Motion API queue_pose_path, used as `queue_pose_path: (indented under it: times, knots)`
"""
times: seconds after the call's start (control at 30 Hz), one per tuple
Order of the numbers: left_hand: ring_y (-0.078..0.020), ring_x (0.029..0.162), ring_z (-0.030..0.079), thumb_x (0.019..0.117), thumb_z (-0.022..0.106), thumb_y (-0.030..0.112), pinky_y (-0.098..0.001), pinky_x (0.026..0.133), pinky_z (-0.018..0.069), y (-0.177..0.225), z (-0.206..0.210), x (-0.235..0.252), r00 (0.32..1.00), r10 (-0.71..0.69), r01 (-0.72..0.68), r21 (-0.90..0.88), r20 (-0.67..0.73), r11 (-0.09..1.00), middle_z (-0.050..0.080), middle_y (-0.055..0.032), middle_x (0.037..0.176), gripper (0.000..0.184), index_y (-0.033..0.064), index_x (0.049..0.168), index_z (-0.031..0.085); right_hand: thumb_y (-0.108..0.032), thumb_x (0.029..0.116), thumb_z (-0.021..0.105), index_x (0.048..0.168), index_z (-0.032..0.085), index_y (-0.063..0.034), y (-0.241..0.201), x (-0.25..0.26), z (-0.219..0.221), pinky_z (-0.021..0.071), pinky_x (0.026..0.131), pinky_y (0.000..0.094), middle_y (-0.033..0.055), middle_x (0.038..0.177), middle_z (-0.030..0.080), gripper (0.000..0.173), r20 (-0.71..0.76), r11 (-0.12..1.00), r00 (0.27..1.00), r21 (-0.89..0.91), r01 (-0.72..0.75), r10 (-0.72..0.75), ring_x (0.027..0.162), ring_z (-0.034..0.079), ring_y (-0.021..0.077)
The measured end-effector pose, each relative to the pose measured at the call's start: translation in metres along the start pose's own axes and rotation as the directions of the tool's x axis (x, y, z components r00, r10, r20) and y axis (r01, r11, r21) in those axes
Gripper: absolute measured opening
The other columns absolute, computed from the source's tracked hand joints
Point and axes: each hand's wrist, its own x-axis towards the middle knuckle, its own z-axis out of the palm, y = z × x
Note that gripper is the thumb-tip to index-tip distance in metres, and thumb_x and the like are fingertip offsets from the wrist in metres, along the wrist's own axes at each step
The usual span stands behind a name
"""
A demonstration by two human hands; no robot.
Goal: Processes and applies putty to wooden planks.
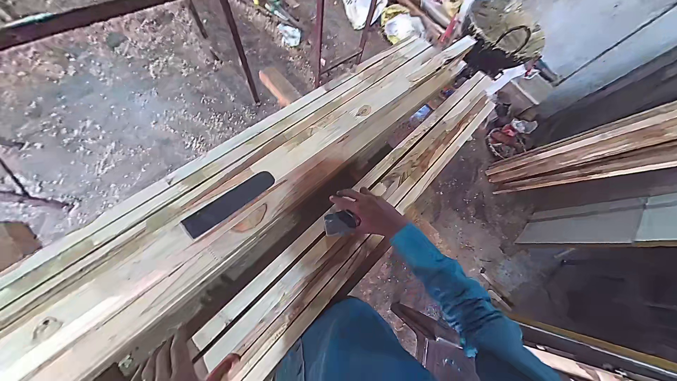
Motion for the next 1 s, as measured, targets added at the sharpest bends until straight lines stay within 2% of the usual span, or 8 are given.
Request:
queue_pose_path:
  times: [0.1,0.17,0.27,0.37,0.63,0.8,0.9,1.0]
  knots:
    - [-0.0448,0.123,0.061,0.0556,0.096,0.058,-0.0662,0.106,0.0457,0.002,-0.011,0.028,0.981,-0.031,0.02,0.06,0.19,0.998,0.065,-0.0244,0.129,0.104,0.0039,0.137,0.059,-0.022,0.0713,0.09,0.152,0.05,-0.0294,0.009,0.029,0.012,0.0559,0.082,0.0623,0.0067,0.149,0.055,0.091,0.031,0.989,0.993,-0.088,0.117,-0.114,0.123,0.06,0.0394]
    - [-0.0429,0.126,0.06,0.0598,0.095,0.056,-0.0649,0.107,0.0453,0.011,-0.02,0.028,0.963,-0.068,0.054,0.059,0.261,0.997,0.064,-0.0225,0.133,0.101,0.0055,0.139,0.058,-0.022,0.0741,0.087,0.143,0.06,-0.026,0.007,0.033,0.01,0.054,0.084,0.0664,0.0088,0.14,0.061,0.074,0.065,0.981,0.986,-0.115,0.158,-0.151,0.124,0.06,0.0385]
    - [-0.0392,0.126,0.061,0.065,0.09,0.061,-0.0622,0.108,0.0456,0.01,-0.028,0.026,0.952,-0.097,0.084,0.056,0.291,0.995,0.065,-0.0197,0.132,0.096,0.0081,0.139,0.058,-0.044,0.0842,0.08,0.143,0.058,-0.0214,-0.003,0.038,0.01,0.0532,0.081,0.0699,0.0141,0.14,0.059,0.066,0.098,0.967,0.98,-0.17,0.19,-0.175,0.119,0.061,0.0448]
    - [-0.0349,0.123,0.063,0.0669,0.089,0.063,-0.0602,0.106,0.0474,0.01,-0.025,0.03,0.932,-0.141,0.132,0.049,0.335,0.99,0.067,-0.0144,0.131,0.089,0.0122,0.135,0.062,-0.029,0.0814,0.085,0.141,0.058,-0.0206,-0.004,0.041,0.013,0.0517,0.076,0.0724,0.0182,0.136,0.061,0.066,0.113,0.961,0.989,-0.248,0.119,-0.094,0.118,0.06,0.0507]
    - [-0.034,0.11,0.068,0.0648,0.092,0.057,-0.0619,0.095,0.0528,0.006,-0.018,0.031,0.943,-0.144,0.15,0.002,0.299,0.989,0.072,-0.0116,0.118,0.091,0.0246,0.143,0.058,-0.03,0.0768,0.09,0.128,0.062,-0.0182,-0.007,0.041,0.017,0.0511,0.071,0.0688,0.0169,0.123,0.066,0.059,0.075,0.95,0.995,-0.299,0.09,-0.071,0.107,0.065,0.0461]
    - [-0.0313,0.121,0.064,0.0656,0.091,0.06,-0.057,0.103,0.0503,0.002,-0.013,0.03,0.963,-0.059,0.056,0.018,0.262,0.998,0.068,-0.0113,0.128,0.085,0.0108,0.13,0.065,-0.032,0.0752,0.091,0.124,0.064,-0.0164,-0.006,0.041,0.018,0.0514,0.064,0.0689,0.0188,0.115,0.067,0.058,0.054,0.957,0.995,-0.273,0.094,-0.082,0.094,0.067,0.0471]
    - [-0.031,0.131,0.058,0.0649,0.088,0.068,-0.0549,0.113,0.0431,0.002,-0.025,0.025,0.973,-0.015,0.054,-0.164,0.231,0.985,0.064,-0.0132,0.136,0.096,0.0102,0.137,0.061,-0.031,0.071,0.096,0.138,0.06,-0.0133,-0.002,0.045,0.015,0.0492,0.077,0.0762,0.028,0.125,0.063,0.079,0.13,0.98,0.982,-0.125,0.152,-0.136,0.106,0.063,0.0538]
    - [-0.0225,0.13,0.059,0.0794,0.076,0.07,-0.0505,0.112,0.0485,0.013,-0.037,0.045,1.0,-0.001,-0.01,-0.383,-0.028,0.924,0.065,-0.0045,0.137,0.079,0.0192,0.139,0.063,-0.038,0.0761,0.091,0.149,0.054,-0.0178,-0.003,0.055,0.005,0.0466,0.089,0.077,0.0317,0.125,0.063,0.084,0.128,0.963,0.956,-0.016,0.27,-0.265,0.111,0.062,0.0538]
